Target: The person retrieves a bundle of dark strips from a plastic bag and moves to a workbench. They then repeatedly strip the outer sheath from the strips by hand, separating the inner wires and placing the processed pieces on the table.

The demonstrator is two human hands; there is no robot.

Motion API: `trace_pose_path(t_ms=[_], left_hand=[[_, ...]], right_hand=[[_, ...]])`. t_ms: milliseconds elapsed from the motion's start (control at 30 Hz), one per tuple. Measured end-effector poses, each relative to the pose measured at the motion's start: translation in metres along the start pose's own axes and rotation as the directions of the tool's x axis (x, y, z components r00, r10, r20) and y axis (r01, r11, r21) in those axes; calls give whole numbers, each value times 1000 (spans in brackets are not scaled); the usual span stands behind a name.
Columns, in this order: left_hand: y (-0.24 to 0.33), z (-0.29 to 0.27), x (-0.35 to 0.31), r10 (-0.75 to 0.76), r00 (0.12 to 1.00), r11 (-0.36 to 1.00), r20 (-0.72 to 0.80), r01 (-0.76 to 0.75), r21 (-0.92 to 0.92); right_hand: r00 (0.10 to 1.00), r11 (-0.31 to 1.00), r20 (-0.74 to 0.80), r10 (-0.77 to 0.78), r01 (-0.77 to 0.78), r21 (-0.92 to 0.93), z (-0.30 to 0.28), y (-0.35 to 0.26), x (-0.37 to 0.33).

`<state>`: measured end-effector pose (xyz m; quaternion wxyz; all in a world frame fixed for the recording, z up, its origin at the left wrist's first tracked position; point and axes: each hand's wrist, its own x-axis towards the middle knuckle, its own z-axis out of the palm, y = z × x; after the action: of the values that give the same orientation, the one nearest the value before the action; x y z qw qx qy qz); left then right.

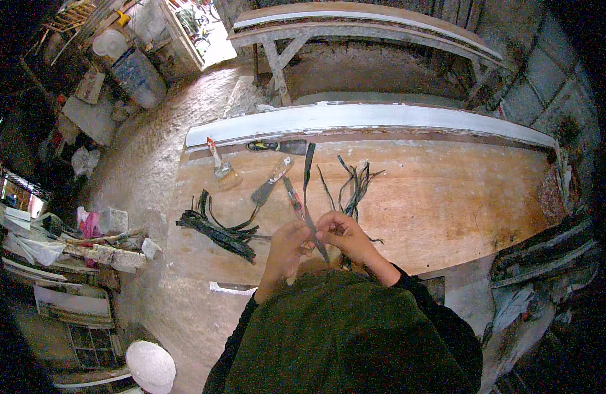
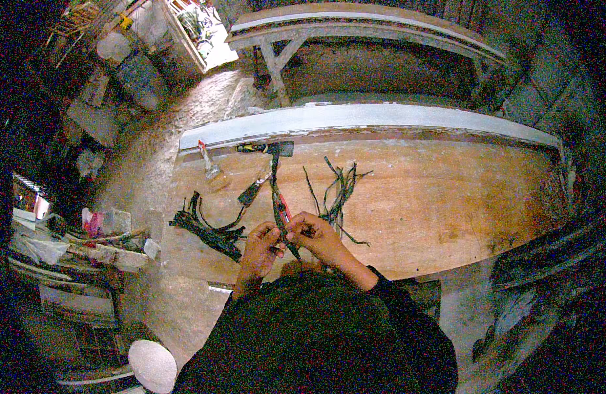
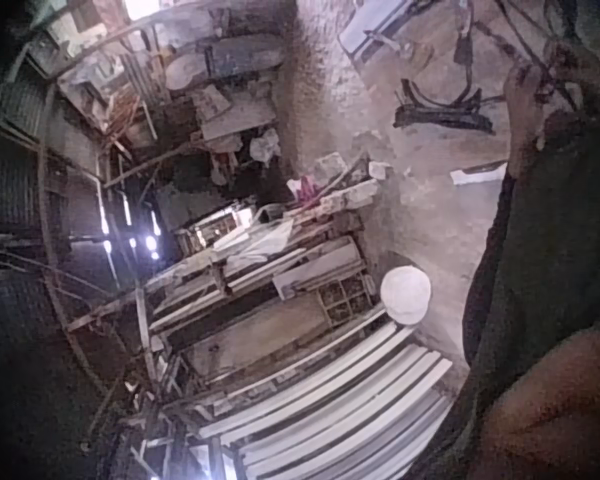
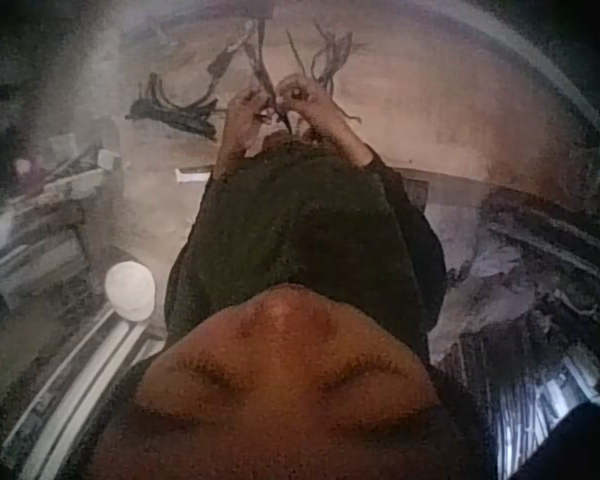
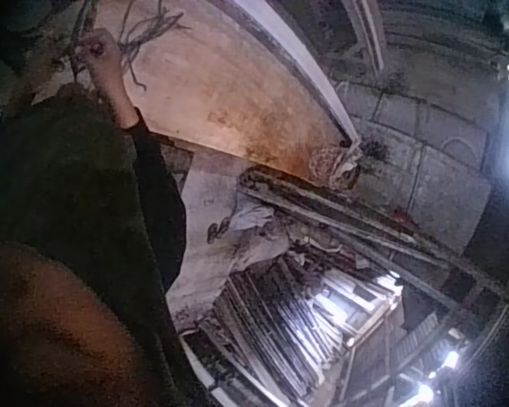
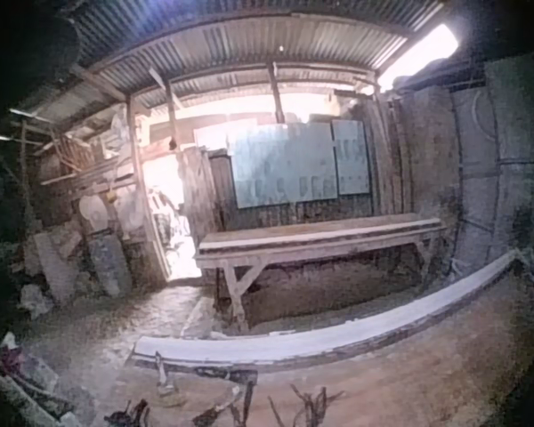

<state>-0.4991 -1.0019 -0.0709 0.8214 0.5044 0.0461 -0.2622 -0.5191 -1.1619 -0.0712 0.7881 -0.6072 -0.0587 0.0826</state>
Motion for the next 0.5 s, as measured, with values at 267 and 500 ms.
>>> trace_pose_path(t_ms=[267,500], left_hand=[[-4,3,1,110,993,993,-45,-107,55],[-1,11,3,183,983,974,-34,-176,142]], right_hand=[[995,958,-42,-94,79,-275,7,-16,-6],[954,847,-78,-290,218,-486,8,-15,-5]])
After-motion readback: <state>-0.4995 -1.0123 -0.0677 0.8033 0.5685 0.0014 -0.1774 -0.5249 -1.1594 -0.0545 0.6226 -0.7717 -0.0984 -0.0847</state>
